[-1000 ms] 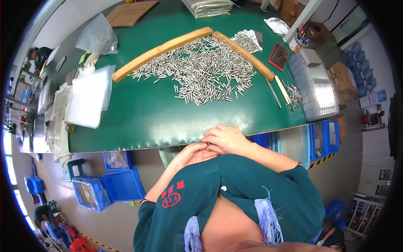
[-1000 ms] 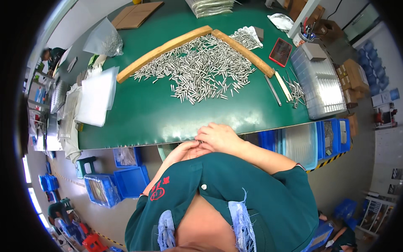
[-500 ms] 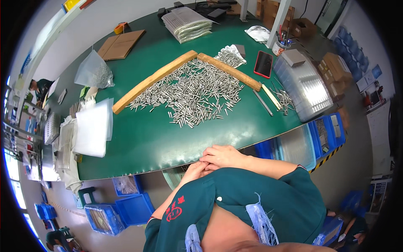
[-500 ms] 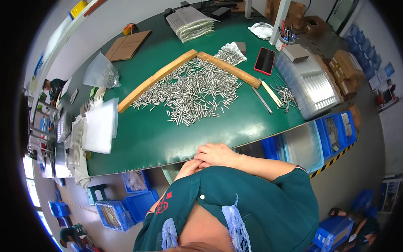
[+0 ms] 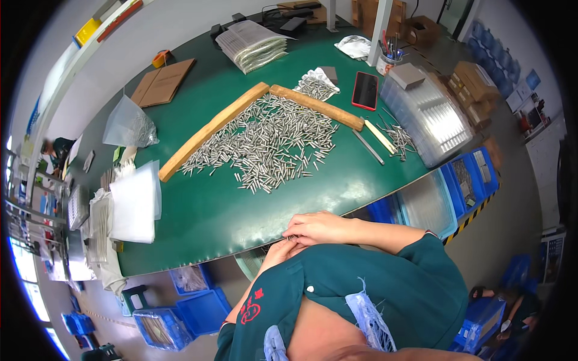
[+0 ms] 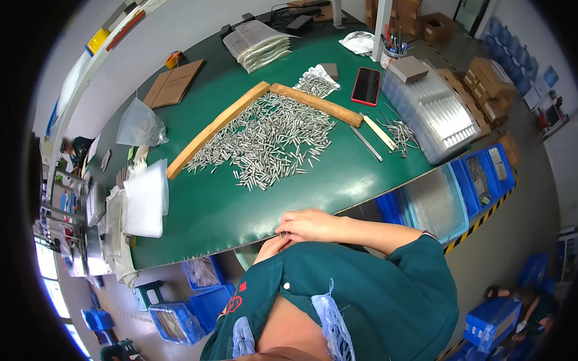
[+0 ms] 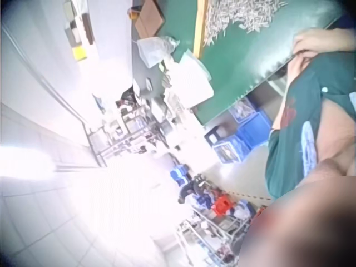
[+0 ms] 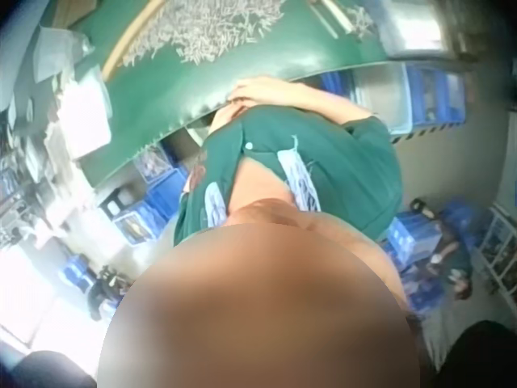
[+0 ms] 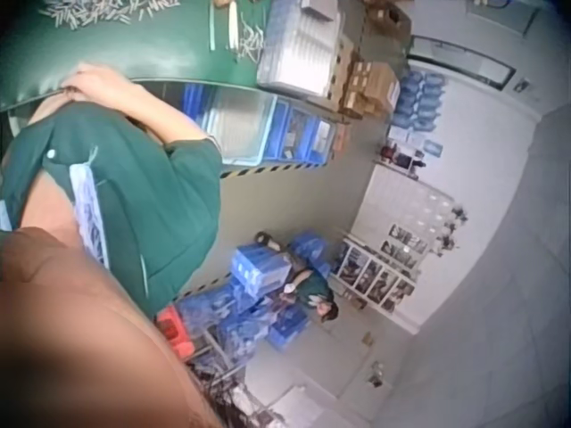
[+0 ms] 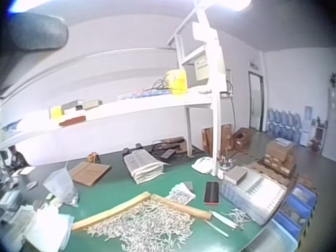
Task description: Inspecting and sorting small metallic pins on a workbench in a manufacturing environment.
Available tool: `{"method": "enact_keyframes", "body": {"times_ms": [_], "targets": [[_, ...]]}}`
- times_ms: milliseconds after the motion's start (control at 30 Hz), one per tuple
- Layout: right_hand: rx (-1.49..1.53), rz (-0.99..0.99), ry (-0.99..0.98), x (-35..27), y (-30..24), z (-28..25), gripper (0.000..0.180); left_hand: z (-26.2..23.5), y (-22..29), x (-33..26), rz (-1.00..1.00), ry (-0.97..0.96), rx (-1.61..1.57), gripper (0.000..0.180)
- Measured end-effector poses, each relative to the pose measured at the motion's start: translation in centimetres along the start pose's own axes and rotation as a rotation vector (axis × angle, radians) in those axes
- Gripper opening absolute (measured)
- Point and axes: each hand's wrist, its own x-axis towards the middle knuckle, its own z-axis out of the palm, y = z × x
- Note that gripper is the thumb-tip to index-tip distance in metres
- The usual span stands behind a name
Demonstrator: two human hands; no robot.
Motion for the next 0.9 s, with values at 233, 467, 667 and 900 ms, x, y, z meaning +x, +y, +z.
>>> {"method": "enact_keyframes", "body": {"times_ms": [233, 467, 667, 900], "targets": [[0.081, 0.026, 0.008, 0.3, 0.0, 0.0, 0.032, -0.4, 0.1, 0.1, 0.022, 0.000, 0.069, 0.026], [0.188, 0.070, -0.013, 1.0, -1.4, -1.2, 0.035, -0.3, 2.4, -1.2, 0.029, 0.008, 0.369, 0.026], [0.236, 0.046, 0.069, 2.1, -1.5, -1.6, 0.033, -1.5, 3.1, -1.0, 0.245, 0.012, 0.535, 0.026], [0.233, 0.002, 0.257, 3.4, -1.1, -2.0, 0.040, 0.1, 5.4, -1.5, 0.267, 0.159, 0.515, 0.030]]}}
